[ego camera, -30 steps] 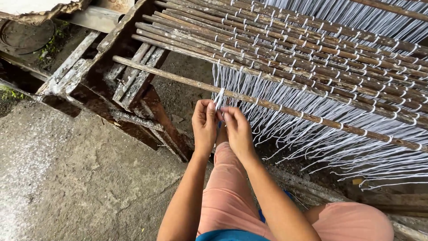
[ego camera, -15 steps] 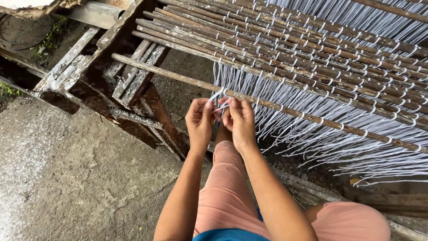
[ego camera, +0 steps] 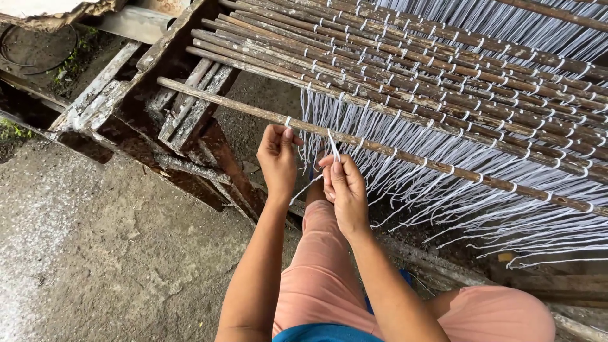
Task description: Tying bundles of white thread onto wooden rods on a large manual loom frame.
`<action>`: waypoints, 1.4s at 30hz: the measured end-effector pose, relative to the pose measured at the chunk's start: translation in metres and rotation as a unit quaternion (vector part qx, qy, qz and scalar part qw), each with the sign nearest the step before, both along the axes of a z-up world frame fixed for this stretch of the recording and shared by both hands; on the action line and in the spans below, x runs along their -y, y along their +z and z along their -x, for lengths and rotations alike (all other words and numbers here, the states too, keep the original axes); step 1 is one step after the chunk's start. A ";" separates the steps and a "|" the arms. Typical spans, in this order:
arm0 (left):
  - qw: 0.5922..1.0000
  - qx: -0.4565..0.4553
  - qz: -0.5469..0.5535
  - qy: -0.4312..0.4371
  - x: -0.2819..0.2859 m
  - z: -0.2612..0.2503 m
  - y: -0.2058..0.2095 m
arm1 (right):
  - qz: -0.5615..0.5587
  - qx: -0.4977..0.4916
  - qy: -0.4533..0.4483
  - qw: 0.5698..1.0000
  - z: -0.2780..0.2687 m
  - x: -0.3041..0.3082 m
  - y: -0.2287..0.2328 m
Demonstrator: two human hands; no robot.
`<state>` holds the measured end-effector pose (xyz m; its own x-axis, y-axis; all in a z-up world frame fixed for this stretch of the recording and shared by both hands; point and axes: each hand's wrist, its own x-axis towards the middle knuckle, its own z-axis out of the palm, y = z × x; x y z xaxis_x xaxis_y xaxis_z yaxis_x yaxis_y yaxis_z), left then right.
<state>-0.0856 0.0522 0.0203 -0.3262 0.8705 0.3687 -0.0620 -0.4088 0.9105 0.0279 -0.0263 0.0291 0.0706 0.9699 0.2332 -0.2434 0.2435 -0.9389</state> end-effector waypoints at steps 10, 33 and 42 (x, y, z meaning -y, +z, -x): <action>0.996 0.075 -0.001 -0.040 0.007 0.009 -0.006 | 0.104 0.393 -0.037 0.913 -0.032 0.019 -0.166; 0.996 -0.068 -0.019 0.057 0.024 0.028 -0.011 | -0.097 0.191 -0.114 0.970 0.061 -0.037 0.010; 0.991 -0.108 -0.026 0.077 0.004 0.034 0.003 | -0.064 0.092 -0.160 0.981 0.050 -0.016 0.009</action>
<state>-0.1193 0.0480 0.0232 -0.3631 0.7944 0.4870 0.1983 -0.4448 0.8734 -0.0220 -0.0099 0.0385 0.3127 0.8668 0.3884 0.0354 0.3980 -0.9167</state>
